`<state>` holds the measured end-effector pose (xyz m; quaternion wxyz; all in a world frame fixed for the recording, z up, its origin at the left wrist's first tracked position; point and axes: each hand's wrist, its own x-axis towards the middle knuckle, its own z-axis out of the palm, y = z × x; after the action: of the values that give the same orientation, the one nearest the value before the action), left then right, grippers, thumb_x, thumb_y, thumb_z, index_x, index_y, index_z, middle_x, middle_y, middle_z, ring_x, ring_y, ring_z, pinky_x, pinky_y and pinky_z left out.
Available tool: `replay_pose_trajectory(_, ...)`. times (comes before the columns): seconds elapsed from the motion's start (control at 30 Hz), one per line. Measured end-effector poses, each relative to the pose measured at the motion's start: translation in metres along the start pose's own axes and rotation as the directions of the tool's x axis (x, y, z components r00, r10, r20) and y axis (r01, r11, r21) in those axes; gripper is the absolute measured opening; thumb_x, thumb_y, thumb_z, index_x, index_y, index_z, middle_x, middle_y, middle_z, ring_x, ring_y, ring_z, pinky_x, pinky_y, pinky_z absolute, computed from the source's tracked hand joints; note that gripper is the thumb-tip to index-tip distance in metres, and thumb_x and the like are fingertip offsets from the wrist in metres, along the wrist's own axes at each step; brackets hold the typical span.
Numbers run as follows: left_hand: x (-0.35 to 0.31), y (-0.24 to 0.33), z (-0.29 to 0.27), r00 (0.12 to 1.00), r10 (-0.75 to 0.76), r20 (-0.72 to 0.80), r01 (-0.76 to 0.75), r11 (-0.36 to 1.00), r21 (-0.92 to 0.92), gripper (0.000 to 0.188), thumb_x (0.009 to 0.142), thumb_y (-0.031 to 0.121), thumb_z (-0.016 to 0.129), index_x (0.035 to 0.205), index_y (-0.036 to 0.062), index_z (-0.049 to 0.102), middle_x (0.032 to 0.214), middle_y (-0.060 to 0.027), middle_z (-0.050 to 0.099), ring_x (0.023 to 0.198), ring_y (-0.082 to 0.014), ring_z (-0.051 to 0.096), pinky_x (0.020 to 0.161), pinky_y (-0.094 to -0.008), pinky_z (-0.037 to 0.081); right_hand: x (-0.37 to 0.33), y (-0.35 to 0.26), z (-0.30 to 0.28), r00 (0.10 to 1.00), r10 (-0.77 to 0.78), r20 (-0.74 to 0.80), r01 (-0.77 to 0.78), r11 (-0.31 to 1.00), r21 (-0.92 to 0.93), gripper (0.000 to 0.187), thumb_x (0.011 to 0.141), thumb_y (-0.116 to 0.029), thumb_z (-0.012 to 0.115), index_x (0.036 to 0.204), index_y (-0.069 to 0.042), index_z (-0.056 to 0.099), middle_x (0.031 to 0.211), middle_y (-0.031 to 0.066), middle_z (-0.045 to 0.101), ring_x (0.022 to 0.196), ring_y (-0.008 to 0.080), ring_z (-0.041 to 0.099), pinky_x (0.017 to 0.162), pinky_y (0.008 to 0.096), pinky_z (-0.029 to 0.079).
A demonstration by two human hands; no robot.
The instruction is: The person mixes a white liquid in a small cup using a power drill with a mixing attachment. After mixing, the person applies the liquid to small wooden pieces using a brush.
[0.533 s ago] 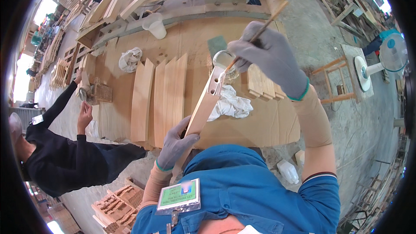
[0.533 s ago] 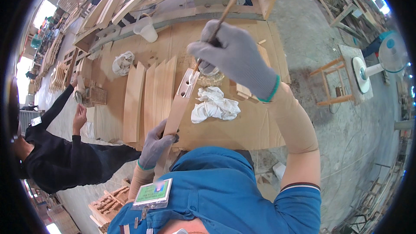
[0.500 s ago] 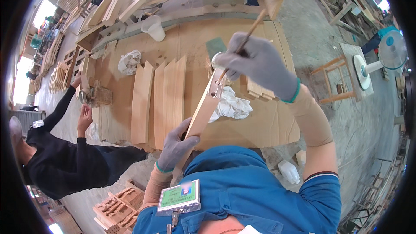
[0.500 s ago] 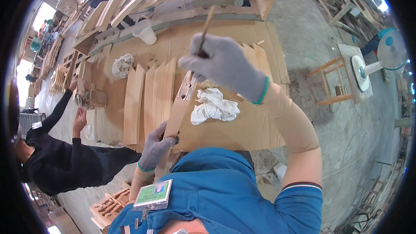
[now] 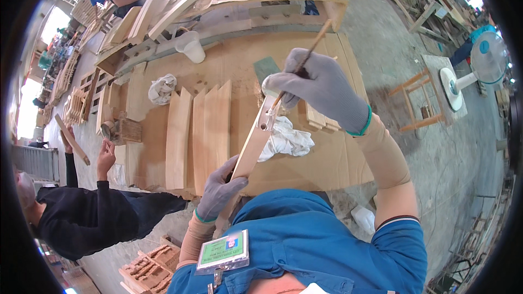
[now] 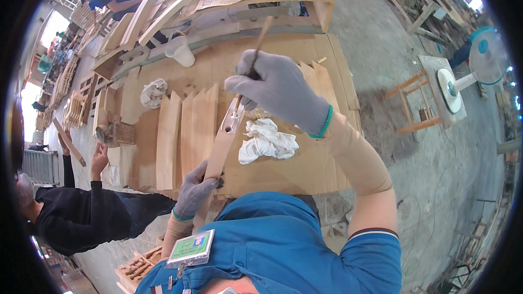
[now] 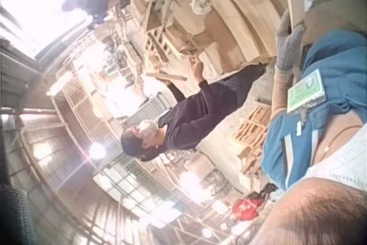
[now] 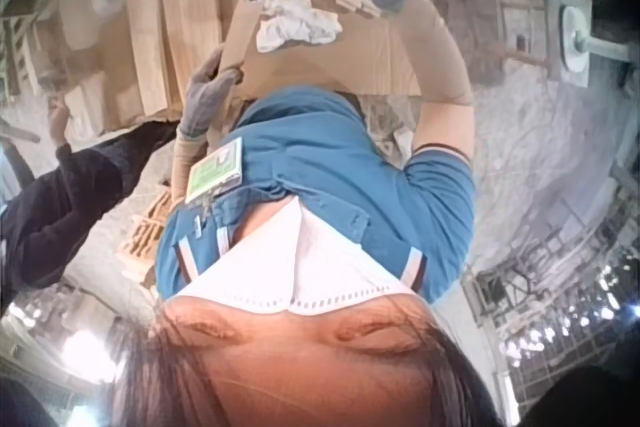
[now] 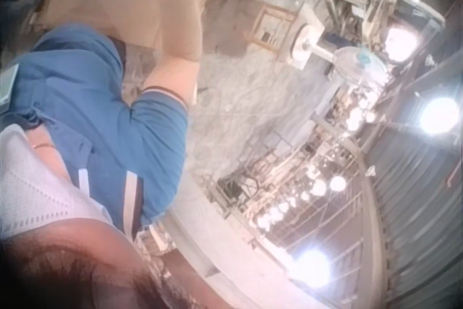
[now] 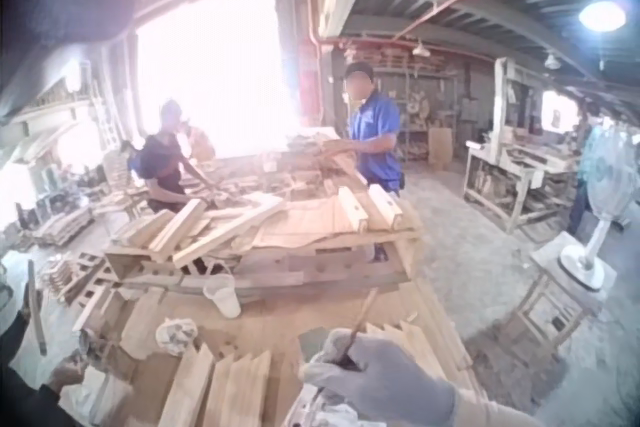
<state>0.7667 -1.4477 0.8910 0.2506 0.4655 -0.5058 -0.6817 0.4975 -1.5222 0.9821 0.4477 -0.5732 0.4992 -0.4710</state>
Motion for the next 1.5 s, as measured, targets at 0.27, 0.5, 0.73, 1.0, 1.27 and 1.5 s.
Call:
replay_pose_trajectory(0.27, -0.002, 0.005, -0.01, 0.999, -0.029, -0.045, 0.025, 0.995, -0.095, 0.043, 0.083, 0.024, 0.061, 0.115, -0.0036, 0.056, 0.095, -0.0057, 0.06, 0.083, -0.0113, 0.057, 0.079, -0.0274, 0.049, -0.043, 0.035, 0.014, 0.944, -0.24, -0.225, 0.302, 0.903, 0.304, 0.012, 0.085, 0.007, 0.059, 0.081, 0.001, 0.049, 0.084, 0.0136, 0.063, 0.075, 0.0143, 0.063, 0.067, 0.0266, 0.055)
replay_pose_trajectory(0.5, -0.004, 0.01, -0.011, 0.999, -0.038, -0.031, 0.034, 0.99, -0.134, 0.047, 0.082, 0.033, 0.062, 0.112, -0.0019, 0.058, 0.089, -0.0058, 0.062, 0.082, -0.0127, 0.058, 0.08, -0.0277, 0.049, -0.066, 0.074, 0.056, 0.85, -0.42, -0.318, 0.494, 0.846, 0.201, 0.021, 0.079, 0.018, 0.057, 0.085, 0.001, 0.047, 0.098, 0.0195, 0.059, 0.088, 0.0241, 0.064, 0.079, 0.037, 0.057)
replay_pose_trajectory(0.73, -0.005, 0.011, -0.012, 0.999, -0.038, -0.011, 0.037, 0.994, -0.102, 0.048, 0.081, 0.035, 0.063, 0.112, -0.0026, 0.058, 0.091, -0.0058, 0.061, 0.085, -0.0125, 0.058, 0.08, -0.0278, 0.048, -0.069, 0.075, 0.054, 0.814, -0.51, -0.277, 0.552, 0.828, 0.097, 0.026, 0.076, 0.021, 0.06, 0.086, 0.0, 0.048, 0.1, 0.0183, 0.06, 0.093, 0.0259, 0.064, 0.084, 0.0386, 0.056)
replay_pose_trajectory(1.0, -0.005, 0.008, -0.013, 1.0, -0.015, 0.022, 0.018, 0.995, -0.1, 0.048, 0.081, 0.033, 0.063, 0.113, -0.0032, 0.057, 0.095, -0.0052, 0.06, 0.086, -0.0115, 0.057, 0.081, -0.0272, 0.048, -0.061, 0.082, 0.042, 0.813, -0.442, -0.379, 0.519, 0.844, 0.131, 0.027, 0.072, 0.021, 0.063, 0.081, 0.001, 0.048, 0.099, 0.0185, 0.061, 0.09, 0.0239, 0.065, 0.079, 0.0368, 0.057)
replay_pose_trajectory(1.27, -0.008, 0.014, -0.009, 1.0, -0.014, 0.015, 0.015, 0.997, -0.073, 0.048, 0.081, 0.031, 0.064, 0.114, -0.0028, 0.058, 0.098, -0.0053, 0.061, 0.087, -0.0111, 0.057, 0.081, -0.0258, 0.047, -0.053, 0.084, 0.041, 0.771, -0.541, -0.338, 0.56, 0.827, -0.046, 0.03, 0.072, 0.021, 0.064, 0.082, -0.001, 0.048, 0.099, 0.0179, 0.062, 0.089, 0.0229, 0.065, 0.078, 0.0362, 0.056)
replay_pose_trajectory(1.5, -0.01, 0.014, -0.009, 1.0, -0.02, 0.011, 0.021, 0.995, -0.093, 0.054, 0.078, 0.038, 0.067, 0.111, -0.0037, 0.058, 0.092, -0.0056, 0.063, 0.084, -0.0124, 0.059, 0.08, -0.0266, 0.048, -0.057, 0.096, 0.041, 0.788, -0.511, -0.344, 0.566, 0.821, 0.076, 0.022, 0.079, 0.017, 0.058, 0.085, -0.001, 0.048, 0.098, 0.0185, 0.061, 0.085, 0.0227, 0.065, 0.08, 0.0328, 0.054)
